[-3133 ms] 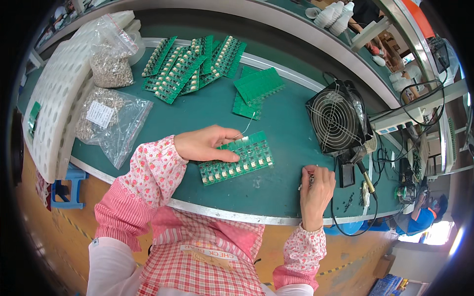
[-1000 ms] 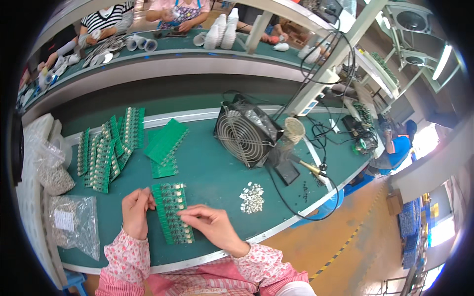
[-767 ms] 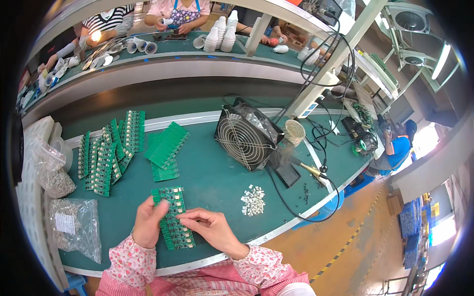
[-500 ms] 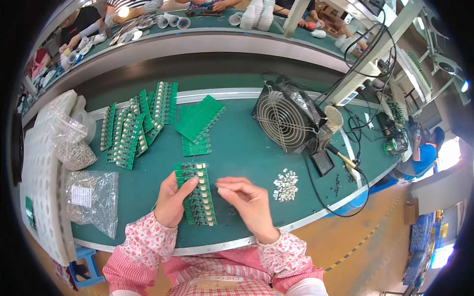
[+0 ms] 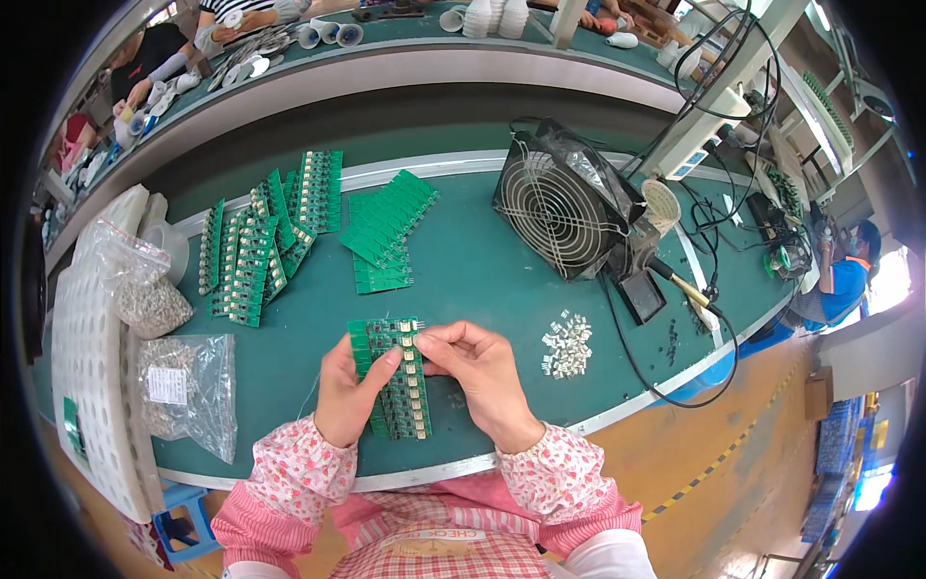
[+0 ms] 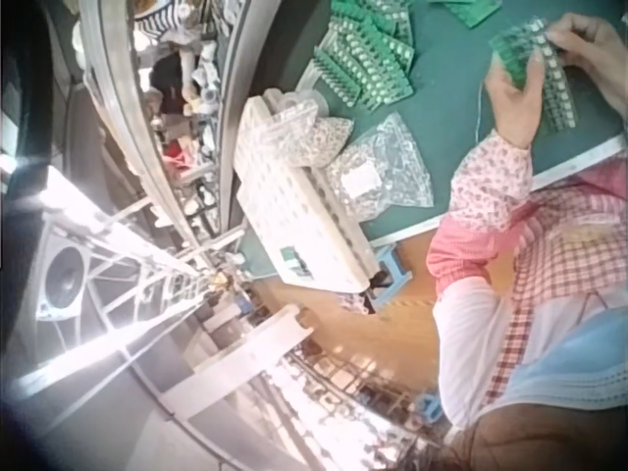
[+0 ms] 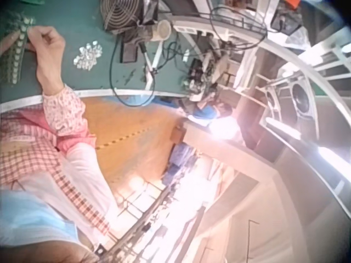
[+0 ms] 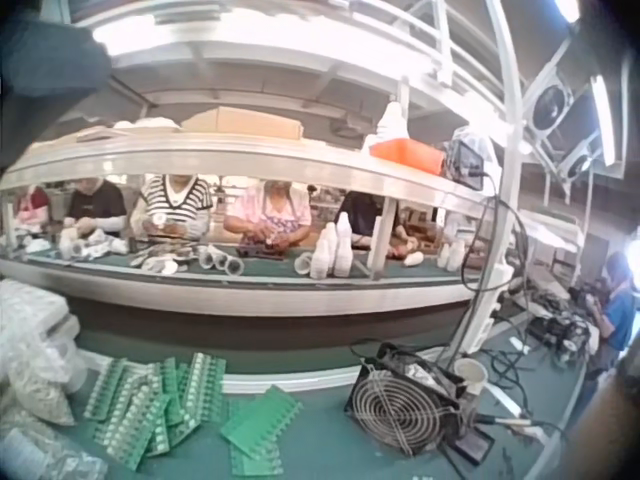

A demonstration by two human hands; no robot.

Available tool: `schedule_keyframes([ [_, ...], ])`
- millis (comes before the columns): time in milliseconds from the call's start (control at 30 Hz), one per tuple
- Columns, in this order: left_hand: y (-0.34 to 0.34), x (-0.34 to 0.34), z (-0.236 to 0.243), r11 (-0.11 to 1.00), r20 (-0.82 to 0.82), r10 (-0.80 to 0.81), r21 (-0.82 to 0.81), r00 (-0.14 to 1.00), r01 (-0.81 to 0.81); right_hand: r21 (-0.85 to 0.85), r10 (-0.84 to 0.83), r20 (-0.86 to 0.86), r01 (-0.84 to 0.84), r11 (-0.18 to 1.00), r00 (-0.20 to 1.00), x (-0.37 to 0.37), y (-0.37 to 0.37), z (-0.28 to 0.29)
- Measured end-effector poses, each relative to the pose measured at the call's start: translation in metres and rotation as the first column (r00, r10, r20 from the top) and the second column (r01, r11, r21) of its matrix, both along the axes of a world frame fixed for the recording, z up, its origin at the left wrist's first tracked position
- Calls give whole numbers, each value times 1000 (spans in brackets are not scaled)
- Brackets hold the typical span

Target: The person solders electronic components onto circuit boards using a soldering iron and solder wire. The person then inserts small components into circuit boards by hand, solders the boards, and places a small tray into a container below the workbench.

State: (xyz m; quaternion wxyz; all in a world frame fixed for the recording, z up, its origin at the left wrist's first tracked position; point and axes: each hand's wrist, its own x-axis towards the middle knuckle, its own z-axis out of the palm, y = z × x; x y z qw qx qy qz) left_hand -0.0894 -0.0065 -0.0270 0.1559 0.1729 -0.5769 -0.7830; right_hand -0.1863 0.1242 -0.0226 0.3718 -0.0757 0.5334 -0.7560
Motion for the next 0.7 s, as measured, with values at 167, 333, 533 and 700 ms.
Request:
schedule_keyframes([
  [167, 1, 1, 0, 999, 26, 19, -38, 999, -18, -21, 27, 12, -27, 999, 1000, -2, 1, -1],
  [333, 4, -1, 1, 996, 34, 30, -86, 999, -27, -28, 75, 35, -74, 997, 997, -4, 5, -1],
  [533, 5, -3, -2, 987, 40, 69, -148, 997, -62, -37, 55, 12, -55, 998, 998, -2, 3, -5],
  [700, 8, -5, 0, 968, 8, 98, -234, 995, -93, -56, 29, -11, -30, 998, 1000, 0, 4, -10],
])
